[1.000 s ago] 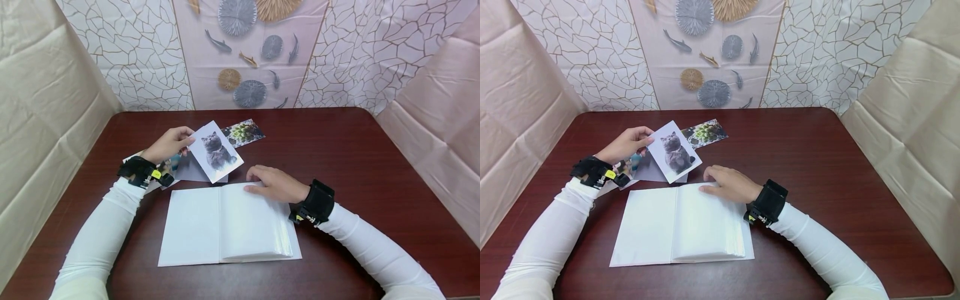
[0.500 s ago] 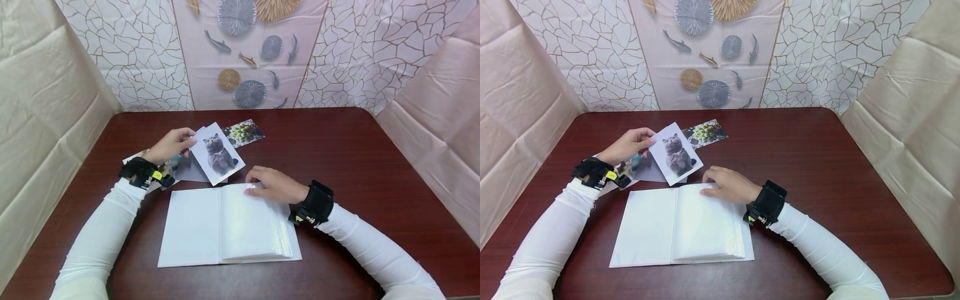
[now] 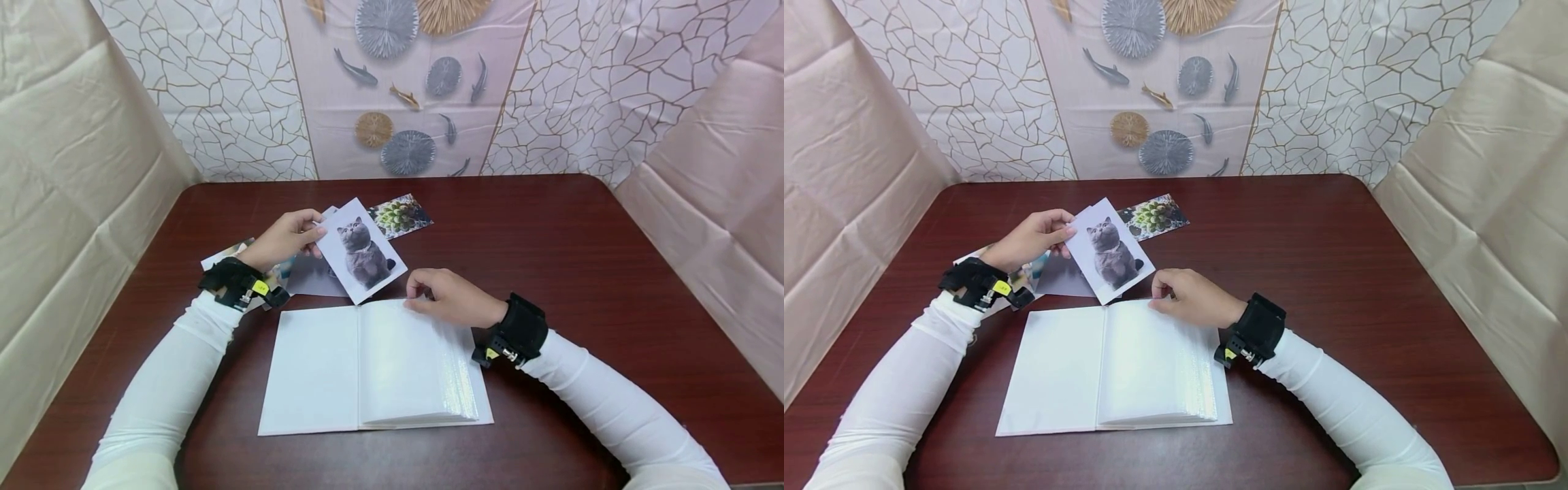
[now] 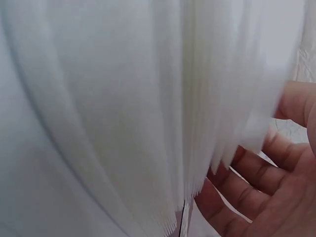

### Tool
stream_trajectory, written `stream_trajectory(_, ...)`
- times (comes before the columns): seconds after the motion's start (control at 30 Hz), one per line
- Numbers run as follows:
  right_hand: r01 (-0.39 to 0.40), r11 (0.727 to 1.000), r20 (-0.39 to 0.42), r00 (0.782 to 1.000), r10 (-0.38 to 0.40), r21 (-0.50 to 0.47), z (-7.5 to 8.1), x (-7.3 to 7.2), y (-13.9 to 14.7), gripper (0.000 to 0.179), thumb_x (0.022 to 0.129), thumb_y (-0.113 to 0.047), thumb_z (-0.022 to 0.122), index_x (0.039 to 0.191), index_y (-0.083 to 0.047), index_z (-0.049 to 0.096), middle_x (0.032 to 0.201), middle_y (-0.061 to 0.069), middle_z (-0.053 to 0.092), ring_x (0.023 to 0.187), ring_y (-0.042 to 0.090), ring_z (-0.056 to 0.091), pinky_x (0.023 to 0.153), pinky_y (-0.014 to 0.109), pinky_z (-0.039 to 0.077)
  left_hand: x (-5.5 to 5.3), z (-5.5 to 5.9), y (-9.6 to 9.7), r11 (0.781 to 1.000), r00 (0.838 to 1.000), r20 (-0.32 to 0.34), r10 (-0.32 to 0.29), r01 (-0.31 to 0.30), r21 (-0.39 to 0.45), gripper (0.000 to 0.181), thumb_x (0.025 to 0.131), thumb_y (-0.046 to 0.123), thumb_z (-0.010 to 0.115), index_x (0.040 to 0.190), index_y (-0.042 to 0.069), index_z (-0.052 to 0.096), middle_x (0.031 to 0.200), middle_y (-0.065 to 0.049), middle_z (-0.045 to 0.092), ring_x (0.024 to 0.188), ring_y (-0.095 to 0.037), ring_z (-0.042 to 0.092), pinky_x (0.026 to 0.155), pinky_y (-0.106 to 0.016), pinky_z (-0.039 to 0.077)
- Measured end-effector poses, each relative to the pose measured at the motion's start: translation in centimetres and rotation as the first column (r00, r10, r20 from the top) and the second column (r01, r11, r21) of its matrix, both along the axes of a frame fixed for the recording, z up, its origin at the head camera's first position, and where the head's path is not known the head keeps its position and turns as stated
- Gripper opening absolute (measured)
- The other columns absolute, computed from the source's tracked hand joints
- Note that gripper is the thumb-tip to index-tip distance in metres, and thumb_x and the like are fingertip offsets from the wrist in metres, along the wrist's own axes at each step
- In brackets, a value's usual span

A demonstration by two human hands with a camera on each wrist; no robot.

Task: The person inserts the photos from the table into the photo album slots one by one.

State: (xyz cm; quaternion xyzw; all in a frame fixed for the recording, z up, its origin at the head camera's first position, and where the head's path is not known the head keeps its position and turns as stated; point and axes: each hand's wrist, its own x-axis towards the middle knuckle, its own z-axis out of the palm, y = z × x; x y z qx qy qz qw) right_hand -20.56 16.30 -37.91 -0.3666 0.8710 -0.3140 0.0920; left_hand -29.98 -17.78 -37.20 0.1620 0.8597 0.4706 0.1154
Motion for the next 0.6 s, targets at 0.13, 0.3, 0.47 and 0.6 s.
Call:
stream_trajectory(0.13,-0.028,1.000,0.039,0.999,0.029,-0.011,-0.07,-0.27,0.48,0.005,0.101,-0.018,0.064,0.097,-0.015,0.062,0.090,-0.003,0.060,0.072,0.013,0.043,0.072,0.027,0.037,0.01,0.11,0.16,1.000,1.000,0.006,0.018,-0.018,0.012,0.032,0.105,0.021,0.055,0.132,0.003,0.053,0.089,-0.008,0.068,0.082,-0.028,0.071,0.074,-0.034,0.056)
stream_trajectory(0.3,-0.024,0.999,0.045,0.999,0.025,-0.021,-0.25,-0.41,0.49,0.004,0.100,-0.016,0.065,0.098,-0.013,0.063,0.088,-0.002,0.060,0.077,0.013,0.047,0.074,0.027,0.039,-0.11,-0.19,0.17,1.000,1.000,0.001,0.020,-0.020,0.014,0.029,0.105,0.020,0.055,0.129,0.003,0.054,0.088,-0.007,0.069,0.078,-0.022,0.071,0.075,-0.035,0.056)
stream_trajectory(0.47,0.003,0.998,0.045,0.999,0.000,-0.056,-0.42,-0.48,0.40,0.006,0.100,-0.017,0.065,0.097,-0.011,0.064,0.087,-0.001,0.063,0.075,0.016,0.050,0.071,0.026,0.040,-0.18,-0.39,0.20,1.000,1.000,0.005,0.011,-0.011,0.026,0.029,0.106,0.020,0.055,0.129,0.002,0.053,0.089,-0.006,0.069,0.079,-0.021,0.071,0.078,-0.037,0.057)
stream_trajectory(0.6,0.017,0.997,0.030,0.999,-0.015,-0.078,-0.57,-0.61,0.44,0.006,0.100,-0.016,0.065,0.097,-0.011,0.065,0.088,-0.001,0.065,0.071,0.015,0.049,0.068,0.025,0.038,-0.21,-0.37,0.33,0.999,1.000,0.005,0.010,-0.011,0.048,0.029,0.106,0.018,0.054,0.129,0.002,0.052,0.089,-0.005,0.069,0.076,-0.015,0.071,0.077,-0.035,0.057)
